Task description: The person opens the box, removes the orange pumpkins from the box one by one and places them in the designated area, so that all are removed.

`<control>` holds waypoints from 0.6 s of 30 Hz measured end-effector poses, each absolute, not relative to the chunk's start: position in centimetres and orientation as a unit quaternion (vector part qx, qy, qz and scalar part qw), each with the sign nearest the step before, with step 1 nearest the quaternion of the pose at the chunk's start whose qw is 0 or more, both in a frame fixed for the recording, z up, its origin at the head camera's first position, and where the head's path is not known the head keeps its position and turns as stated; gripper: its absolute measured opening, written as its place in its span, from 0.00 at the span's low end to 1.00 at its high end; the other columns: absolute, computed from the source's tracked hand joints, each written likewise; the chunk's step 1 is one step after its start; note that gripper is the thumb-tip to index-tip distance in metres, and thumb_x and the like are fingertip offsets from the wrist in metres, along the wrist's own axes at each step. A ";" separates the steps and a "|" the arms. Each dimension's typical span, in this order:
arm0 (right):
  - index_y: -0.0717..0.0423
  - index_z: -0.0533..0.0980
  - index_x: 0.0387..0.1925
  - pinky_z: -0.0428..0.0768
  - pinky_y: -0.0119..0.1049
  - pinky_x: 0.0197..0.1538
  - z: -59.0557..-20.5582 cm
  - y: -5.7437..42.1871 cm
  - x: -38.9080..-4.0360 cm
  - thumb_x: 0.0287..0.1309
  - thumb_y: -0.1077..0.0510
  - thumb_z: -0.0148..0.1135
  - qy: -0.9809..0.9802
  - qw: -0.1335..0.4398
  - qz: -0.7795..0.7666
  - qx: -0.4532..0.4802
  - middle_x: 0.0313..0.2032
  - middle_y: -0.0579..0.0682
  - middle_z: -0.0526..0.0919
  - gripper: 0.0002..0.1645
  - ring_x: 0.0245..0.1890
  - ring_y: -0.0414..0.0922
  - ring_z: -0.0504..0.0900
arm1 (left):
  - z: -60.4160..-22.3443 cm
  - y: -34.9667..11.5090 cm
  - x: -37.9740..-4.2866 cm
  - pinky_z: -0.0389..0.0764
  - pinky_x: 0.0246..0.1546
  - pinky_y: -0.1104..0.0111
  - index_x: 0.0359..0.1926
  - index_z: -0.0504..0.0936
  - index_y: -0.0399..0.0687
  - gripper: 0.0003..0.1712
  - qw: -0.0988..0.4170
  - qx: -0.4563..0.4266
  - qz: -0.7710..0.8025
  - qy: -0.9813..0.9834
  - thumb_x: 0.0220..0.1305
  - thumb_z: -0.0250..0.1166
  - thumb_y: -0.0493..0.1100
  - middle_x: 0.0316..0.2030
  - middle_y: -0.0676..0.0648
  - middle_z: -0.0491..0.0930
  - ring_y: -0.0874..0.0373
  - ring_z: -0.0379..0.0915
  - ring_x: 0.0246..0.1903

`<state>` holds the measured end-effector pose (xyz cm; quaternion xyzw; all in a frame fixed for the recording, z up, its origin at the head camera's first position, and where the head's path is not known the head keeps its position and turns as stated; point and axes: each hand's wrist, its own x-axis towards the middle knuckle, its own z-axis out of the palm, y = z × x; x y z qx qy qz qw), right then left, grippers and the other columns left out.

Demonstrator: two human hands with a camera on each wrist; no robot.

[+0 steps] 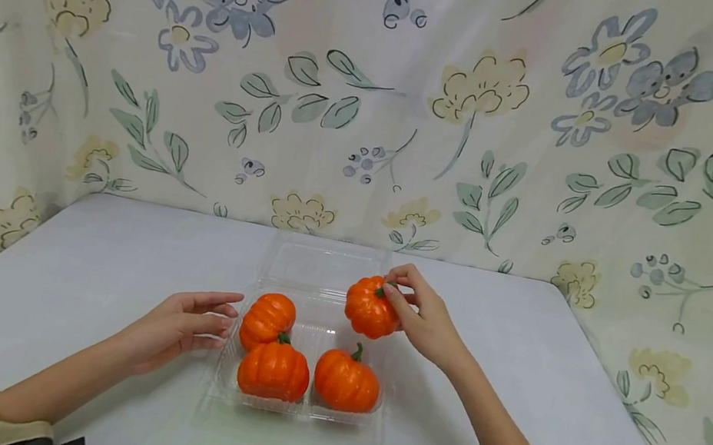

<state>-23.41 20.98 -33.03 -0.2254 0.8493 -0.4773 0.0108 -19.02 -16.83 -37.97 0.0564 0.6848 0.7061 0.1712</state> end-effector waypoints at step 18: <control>0.65 0.69 0.60 0.88 0.34 0.44 -33.4 22.5 -24.6 0.82 0.56 0.50 0.842 0.019 -0.502 -0.197 0.59 0.69 0.76 0.17 0.44 0.52 0.84 | -37.9 -16.8 -19.1 0.88 0.48 0.69 0.77 0.60 0.28 0.34 0.172 0.055 0.713 0.677 0.77 0.59 0.36 0.49 0.45 0.76 0.58 0.79 0.42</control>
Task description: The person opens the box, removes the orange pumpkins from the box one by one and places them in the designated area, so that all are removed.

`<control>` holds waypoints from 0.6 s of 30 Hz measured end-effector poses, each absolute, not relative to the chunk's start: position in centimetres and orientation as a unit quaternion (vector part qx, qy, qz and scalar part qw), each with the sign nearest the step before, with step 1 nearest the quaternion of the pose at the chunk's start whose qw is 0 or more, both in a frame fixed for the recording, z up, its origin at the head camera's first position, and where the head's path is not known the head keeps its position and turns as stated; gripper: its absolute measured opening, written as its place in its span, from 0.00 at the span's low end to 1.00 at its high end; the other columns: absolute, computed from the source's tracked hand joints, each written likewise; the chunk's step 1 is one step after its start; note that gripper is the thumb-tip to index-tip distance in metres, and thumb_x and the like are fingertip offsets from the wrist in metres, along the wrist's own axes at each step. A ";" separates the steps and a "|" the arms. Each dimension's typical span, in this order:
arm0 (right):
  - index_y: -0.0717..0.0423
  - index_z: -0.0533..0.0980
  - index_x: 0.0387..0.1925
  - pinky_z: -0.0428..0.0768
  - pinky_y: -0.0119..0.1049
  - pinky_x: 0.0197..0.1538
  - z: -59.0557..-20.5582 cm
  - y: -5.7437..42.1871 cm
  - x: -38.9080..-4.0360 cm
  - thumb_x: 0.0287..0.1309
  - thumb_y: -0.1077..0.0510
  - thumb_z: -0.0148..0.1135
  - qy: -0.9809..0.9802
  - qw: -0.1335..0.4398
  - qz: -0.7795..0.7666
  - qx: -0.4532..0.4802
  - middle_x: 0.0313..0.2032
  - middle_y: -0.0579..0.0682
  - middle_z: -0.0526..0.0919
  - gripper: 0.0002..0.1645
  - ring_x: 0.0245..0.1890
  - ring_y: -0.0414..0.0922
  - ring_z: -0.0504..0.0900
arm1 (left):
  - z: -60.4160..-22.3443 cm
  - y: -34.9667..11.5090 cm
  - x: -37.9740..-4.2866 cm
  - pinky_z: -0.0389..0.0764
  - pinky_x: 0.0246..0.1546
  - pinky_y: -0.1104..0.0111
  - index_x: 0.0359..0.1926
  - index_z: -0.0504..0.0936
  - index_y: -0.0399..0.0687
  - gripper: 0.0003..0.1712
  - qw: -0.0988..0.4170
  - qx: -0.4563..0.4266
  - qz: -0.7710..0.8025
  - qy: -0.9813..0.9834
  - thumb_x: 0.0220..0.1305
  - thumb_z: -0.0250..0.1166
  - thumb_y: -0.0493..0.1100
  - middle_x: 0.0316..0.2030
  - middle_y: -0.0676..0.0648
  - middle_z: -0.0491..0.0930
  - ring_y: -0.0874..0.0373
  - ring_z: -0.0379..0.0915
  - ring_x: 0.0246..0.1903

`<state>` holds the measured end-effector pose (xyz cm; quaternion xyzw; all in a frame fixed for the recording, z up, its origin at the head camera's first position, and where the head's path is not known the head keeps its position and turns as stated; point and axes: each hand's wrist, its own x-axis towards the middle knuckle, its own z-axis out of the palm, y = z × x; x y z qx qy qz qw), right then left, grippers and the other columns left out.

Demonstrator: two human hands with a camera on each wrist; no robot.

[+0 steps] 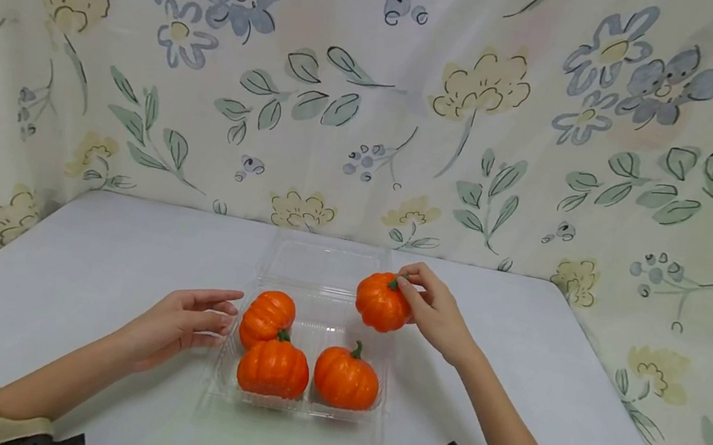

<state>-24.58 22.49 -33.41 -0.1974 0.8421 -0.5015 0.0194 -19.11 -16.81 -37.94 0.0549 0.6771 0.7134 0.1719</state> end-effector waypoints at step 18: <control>0.65 0.71 0.57 0.85 0.28 0.48 -34.0 22.0 -24.8 0.79 0.61 0.55 0.837 -0.021 -0.509 -0.200 0.63 0.69 0.77 0.13 0.52 0.59 0.83 | -37.9 -16.9 -19.1 0.88 0.49 0.69 0.78 0.60 0.29 0.35 0.175 0.058 0.710 0.679 0.78 0.59 0.37 0.50 0.46 0.76 0.59 0.80 0.43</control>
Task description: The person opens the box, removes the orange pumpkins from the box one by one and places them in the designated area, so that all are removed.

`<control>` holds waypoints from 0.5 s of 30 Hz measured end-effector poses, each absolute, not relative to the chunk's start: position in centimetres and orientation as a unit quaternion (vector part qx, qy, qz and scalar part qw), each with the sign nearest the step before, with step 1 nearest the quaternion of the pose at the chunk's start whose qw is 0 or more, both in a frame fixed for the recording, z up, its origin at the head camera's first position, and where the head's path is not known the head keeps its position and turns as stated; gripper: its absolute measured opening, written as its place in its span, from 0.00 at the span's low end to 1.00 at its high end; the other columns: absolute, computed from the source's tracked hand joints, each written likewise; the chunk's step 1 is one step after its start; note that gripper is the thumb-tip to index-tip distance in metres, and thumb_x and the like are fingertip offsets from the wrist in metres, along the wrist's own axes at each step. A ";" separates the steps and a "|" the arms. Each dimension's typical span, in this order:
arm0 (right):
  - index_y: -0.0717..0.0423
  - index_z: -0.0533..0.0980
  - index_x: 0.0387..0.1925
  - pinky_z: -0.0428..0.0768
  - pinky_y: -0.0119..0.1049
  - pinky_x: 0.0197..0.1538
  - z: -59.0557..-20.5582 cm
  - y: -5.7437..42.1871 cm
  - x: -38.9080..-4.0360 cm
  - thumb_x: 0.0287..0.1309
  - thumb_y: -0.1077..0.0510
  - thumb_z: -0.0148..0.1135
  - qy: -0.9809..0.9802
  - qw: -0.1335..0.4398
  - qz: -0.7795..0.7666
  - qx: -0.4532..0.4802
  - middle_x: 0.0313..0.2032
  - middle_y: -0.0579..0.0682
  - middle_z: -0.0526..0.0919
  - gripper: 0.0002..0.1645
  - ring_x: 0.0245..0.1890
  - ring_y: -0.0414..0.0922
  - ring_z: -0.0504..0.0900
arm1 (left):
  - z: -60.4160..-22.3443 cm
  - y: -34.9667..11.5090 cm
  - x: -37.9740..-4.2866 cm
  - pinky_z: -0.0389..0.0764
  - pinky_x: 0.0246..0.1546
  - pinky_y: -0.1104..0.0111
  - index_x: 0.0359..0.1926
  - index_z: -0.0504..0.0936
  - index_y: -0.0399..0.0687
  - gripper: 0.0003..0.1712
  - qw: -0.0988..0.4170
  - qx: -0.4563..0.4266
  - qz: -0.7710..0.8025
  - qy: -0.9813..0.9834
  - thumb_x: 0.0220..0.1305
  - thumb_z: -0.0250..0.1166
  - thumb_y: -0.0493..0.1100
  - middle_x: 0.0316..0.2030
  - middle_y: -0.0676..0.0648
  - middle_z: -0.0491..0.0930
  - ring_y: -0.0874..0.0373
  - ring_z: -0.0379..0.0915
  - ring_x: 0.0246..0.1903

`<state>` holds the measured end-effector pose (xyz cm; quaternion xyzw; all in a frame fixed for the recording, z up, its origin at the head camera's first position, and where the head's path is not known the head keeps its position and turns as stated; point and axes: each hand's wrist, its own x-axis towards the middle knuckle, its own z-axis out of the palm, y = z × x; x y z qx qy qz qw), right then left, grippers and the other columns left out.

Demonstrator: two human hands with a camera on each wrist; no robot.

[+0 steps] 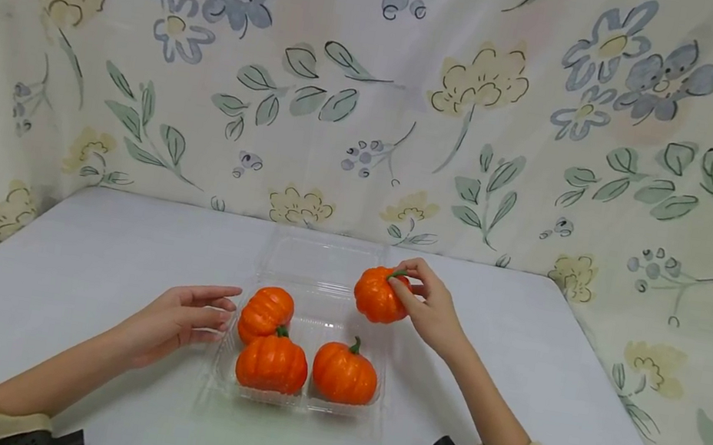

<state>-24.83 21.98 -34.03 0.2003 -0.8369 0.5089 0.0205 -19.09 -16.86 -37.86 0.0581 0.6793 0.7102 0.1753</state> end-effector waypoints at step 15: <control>0.62 0.71 0.70 0.87 0.34 0.51 -34.2 22.8 -25.4 0.80 0.56 0.54 -0.842 -0.033 0.498 0.207 0.64 0.67 0.76 0.24 0.55 0.58 0.83 | -37.9 -16.9 -19.2 0.88 0.49 0.69 0.78 0.60 0.28 0.35 0.175 0.063 0.713 0.677 0.78 0.59 0.37 0.49 0.47 0.77 0.59 0.80 0.43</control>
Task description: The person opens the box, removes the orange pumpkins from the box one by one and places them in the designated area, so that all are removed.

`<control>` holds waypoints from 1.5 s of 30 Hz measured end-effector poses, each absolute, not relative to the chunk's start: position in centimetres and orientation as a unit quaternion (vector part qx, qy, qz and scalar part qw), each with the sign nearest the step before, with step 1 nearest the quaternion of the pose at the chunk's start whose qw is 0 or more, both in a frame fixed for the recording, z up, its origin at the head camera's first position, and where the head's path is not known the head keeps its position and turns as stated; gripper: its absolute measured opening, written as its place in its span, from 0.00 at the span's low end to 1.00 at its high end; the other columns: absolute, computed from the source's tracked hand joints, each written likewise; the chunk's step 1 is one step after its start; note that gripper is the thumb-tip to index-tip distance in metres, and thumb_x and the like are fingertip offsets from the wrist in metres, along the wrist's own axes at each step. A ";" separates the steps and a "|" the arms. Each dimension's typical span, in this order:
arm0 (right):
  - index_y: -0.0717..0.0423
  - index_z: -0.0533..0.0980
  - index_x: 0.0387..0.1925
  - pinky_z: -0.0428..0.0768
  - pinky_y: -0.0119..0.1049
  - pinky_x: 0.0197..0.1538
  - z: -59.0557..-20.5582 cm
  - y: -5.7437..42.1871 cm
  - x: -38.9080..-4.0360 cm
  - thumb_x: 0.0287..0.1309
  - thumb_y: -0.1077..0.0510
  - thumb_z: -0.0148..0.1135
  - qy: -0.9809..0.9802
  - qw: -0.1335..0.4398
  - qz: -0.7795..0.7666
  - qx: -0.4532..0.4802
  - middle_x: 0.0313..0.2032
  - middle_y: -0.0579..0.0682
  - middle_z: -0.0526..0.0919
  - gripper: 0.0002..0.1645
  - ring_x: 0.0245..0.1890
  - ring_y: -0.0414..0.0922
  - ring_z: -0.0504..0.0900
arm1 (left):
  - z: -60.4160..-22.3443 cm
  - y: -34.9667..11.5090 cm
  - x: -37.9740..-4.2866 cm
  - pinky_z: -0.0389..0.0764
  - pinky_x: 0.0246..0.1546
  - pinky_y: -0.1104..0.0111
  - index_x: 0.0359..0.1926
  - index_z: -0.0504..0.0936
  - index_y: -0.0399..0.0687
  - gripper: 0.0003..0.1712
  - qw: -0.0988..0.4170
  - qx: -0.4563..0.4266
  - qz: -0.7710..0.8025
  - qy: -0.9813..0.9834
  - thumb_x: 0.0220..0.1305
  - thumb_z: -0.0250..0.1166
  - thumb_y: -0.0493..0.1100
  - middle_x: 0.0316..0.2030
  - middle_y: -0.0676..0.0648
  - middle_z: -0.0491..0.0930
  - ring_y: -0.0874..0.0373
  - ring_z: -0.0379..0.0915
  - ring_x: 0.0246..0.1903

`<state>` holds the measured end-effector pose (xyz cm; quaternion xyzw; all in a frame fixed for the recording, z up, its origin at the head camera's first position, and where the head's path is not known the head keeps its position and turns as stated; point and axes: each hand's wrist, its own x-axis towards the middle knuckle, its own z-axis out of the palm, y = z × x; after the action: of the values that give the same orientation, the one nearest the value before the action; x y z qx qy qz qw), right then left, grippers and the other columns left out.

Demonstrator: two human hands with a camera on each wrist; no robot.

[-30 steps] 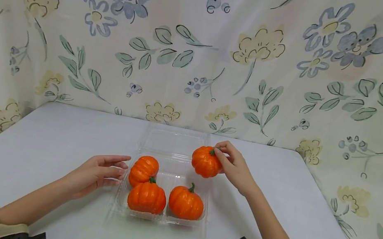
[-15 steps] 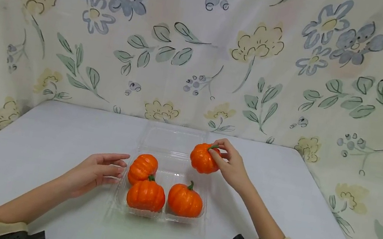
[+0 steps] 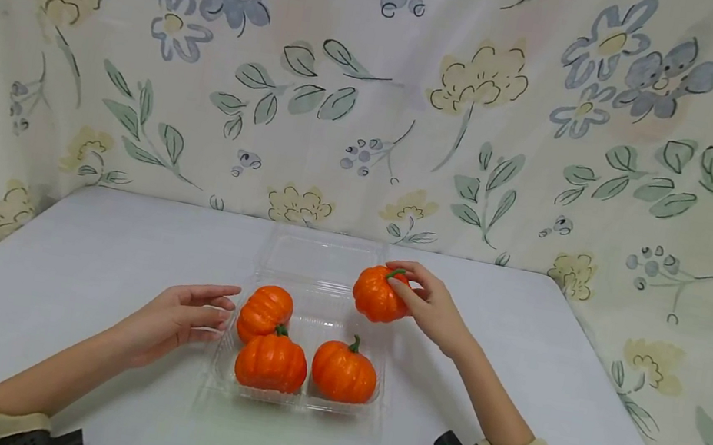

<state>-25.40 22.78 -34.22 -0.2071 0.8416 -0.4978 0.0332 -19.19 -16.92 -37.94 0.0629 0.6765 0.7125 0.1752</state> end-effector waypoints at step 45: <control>0.58 0.62 0.77 0.84 0.36 0.59 -33.9 24.0 -25.6 0.65 0.58 0.72 0.831 0.112 -0.505 -0.207 0.71 0.62 0.71 0.44 0.65 0.61 0.76 | -41.4 -17.9 -20.3 0.87 0.48 0.72 0.76 0.67 0.35 0.29 0.183 0.122 0.782 0.583 0.78 0.58 0.33 0.46 0.52 0.80 0.65 0.81 0.41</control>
<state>-25.59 23.98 -33.91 -0.2069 0.8308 -0.5045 0.1116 -20.34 -17.90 -41.38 0.1222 0.5830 0.7821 0.1832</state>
